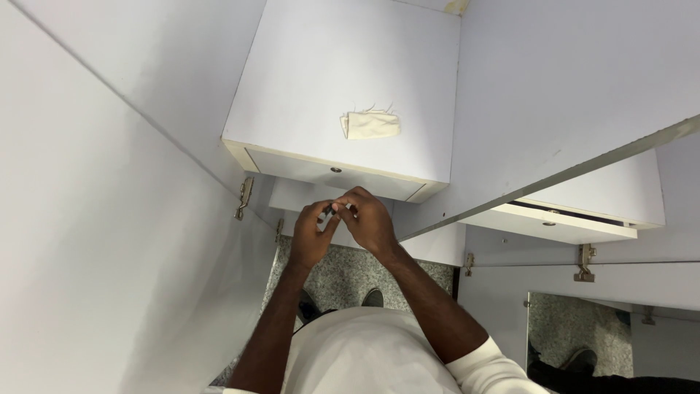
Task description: The person cleans the interior and exterior surfaces of white wall-mounted cabinets using a white cloth. They wipe the inside of a drawer, the top of the cabinet, and the front face, then open and wipe the inside of the cabinet door.
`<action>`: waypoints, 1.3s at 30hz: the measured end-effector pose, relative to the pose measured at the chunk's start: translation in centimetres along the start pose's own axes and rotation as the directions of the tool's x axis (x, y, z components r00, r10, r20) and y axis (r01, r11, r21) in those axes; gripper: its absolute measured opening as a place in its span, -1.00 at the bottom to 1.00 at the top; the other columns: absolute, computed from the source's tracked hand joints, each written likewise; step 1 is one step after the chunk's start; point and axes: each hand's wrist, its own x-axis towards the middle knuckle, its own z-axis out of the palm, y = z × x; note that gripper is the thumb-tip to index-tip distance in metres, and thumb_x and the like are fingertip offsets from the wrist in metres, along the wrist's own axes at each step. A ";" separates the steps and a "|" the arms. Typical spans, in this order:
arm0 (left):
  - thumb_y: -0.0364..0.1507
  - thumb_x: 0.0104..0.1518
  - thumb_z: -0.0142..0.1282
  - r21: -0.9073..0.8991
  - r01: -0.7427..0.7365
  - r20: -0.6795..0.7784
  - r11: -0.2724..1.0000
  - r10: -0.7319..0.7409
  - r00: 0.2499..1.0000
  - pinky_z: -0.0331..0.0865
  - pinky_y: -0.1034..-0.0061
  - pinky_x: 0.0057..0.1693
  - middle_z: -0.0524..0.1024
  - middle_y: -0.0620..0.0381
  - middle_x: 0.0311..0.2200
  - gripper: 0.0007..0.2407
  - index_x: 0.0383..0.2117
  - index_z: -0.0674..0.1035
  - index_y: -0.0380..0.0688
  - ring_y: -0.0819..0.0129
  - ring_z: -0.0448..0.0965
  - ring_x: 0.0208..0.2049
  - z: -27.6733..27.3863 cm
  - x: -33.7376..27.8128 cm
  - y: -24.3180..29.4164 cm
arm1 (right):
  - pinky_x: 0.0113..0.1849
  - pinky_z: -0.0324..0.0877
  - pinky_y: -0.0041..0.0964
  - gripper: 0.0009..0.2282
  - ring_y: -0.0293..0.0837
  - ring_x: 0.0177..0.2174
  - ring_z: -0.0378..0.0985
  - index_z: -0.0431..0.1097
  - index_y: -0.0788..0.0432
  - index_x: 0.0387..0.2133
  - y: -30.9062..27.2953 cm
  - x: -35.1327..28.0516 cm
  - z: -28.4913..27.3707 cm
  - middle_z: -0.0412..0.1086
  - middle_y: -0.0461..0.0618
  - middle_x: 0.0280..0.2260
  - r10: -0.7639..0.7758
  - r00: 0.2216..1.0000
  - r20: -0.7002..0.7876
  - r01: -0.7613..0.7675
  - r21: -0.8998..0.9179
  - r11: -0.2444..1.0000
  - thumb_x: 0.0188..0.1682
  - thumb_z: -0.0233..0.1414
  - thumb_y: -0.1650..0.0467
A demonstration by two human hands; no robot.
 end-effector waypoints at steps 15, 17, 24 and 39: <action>-0.21 0.44 -0.25 -0.263 0.110 -0.033 0.958 -0.123 0.992 0.42 0.47 -0.12 0.57 0.19 -0.38 -0.64 -0.20 0.57 -0.21 0.44 0.49 -0.35 -4.4 2.2 1.8 | -0.29 0.53 -0.41 -0.73 -0.30 -0.33 0.60 0.45 0.31 0.01 1.0 4.8 4.8 0.57 -0.03 -0.23 0.092 0.986 0.136 -0.148 0.494 0.856 0.07 0.13 0.44; -0.19 0.44 -0.29 -0.249 0.102 -0.042 0.963 -0.117 0.992 0.41 0.45 -0.13 0.56 0.19 -0.37 -0.62 -0.20 0.56 -0.21 0.42 0.48 -0.35 -5.4 3.0 1.5 | -0.27 0.55 -0.41 -0.74 -0.30 -0.32 0.61 0.46 0.31 0.00 0.7 6.1 5.8 0.58 -0.03 -0.24 0.093 0.989 0.119 -0.140 0.496 0.857 0.07 0.13 0.44; -0.24 0.47 -0.28 0.042 0.122 -0.152 0.992 -0.115 0.982 0.38 0.32 -0.19 0.55 0.01 -0.41 -0.64 -0.32 0.53 -0.23 0.21 0.56 -0.37 -9.6 6.6 0.8 | -0.27 0.50 -0.44 -0.69 -0.31 -0.29 0.63 0.40 0.28 0.04 -3.8 10.8 7.0 0.61 0.00 -0.26 0.043 0.998 0.035 -0.054 0.435 0.899 0.03 0.15 0.46; -0.26 0.27 0.08 0.830 0.325 -0.449 0.452 0.198 0.871 0.51 0.41 -0.39 0.53 0.04 -0.33 -0.80 -0.42 0.57 -0.07 0.19 0.61 -0.41 -11.0 14.5 -2.7 | -0.24 0.47 -0.20 -0.77 -0.06 -0.25 0.53 0.59 0.11 -0.12 -5.3 18.5 11.6 0.58 -0.07 -0.26 -0.311 0.940 -0.141 0.276 -0.222 0.935 -0.04 0.16 0.52</action>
